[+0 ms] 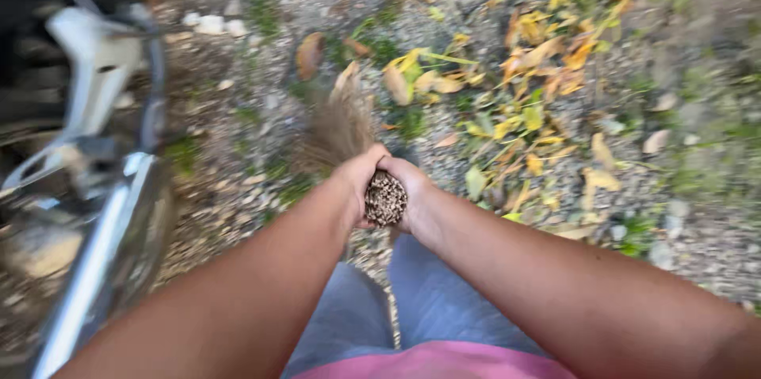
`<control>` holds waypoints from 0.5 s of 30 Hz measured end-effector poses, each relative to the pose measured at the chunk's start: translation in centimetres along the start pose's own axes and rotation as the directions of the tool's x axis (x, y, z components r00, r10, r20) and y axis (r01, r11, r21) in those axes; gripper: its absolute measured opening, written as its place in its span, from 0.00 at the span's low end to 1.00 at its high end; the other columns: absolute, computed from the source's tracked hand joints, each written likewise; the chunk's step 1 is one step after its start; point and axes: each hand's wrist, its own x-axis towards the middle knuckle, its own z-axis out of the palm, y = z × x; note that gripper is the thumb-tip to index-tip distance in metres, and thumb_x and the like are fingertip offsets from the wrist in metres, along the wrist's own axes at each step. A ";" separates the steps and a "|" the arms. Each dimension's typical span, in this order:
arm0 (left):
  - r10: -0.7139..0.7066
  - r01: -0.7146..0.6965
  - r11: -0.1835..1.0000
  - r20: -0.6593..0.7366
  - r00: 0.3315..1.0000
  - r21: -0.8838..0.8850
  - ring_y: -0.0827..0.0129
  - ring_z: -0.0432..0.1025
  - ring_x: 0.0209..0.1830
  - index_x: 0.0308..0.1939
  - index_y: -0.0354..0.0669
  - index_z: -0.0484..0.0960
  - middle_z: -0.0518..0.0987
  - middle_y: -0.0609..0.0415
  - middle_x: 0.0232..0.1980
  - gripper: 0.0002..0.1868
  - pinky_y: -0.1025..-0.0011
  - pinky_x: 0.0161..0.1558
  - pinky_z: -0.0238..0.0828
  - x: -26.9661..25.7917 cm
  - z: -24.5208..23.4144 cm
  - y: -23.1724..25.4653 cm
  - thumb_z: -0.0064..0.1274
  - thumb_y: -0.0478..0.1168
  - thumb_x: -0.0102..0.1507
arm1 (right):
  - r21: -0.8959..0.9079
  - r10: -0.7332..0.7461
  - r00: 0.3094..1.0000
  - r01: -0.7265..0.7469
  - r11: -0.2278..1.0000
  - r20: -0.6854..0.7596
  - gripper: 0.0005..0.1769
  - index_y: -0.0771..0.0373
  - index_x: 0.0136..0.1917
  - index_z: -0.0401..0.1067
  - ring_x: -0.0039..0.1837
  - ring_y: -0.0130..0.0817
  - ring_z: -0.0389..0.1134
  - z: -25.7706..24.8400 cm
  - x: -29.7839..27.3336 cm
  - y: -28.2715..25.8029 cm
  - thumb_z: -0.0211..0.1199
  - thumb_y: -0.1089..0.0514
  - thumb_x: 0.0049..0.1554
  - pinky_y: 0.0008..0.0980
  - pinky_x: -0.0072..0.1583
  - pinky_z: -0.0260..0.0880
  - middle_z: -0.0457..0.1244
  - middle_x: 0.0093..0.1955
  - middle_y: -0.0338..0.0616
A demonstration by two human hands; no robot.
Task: The person is using a broom made of bundled sticks to sweep dried leaves and debris from a gravel surface outdoors.
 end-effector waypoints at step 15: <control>0.272 -0.243 0.937 0.085 0.959 -0.253 0.55 0.81 0.35 0.50 0.41 0.82 0.85 0.42 0.41 0.26 0.56 0.42 0.81 -9.5 0.8 7.2 0.54 0.57 0.57 | -0.089 -0.423 0.890 0.414 0.906 -0.172 0.15 0.65 0.55 0.70 0.43 0.47 0.75 9.5 -9.6 -6.7 0.61 0.60 0.53 0.50 0.45 0.78 0.69 0.43 0.52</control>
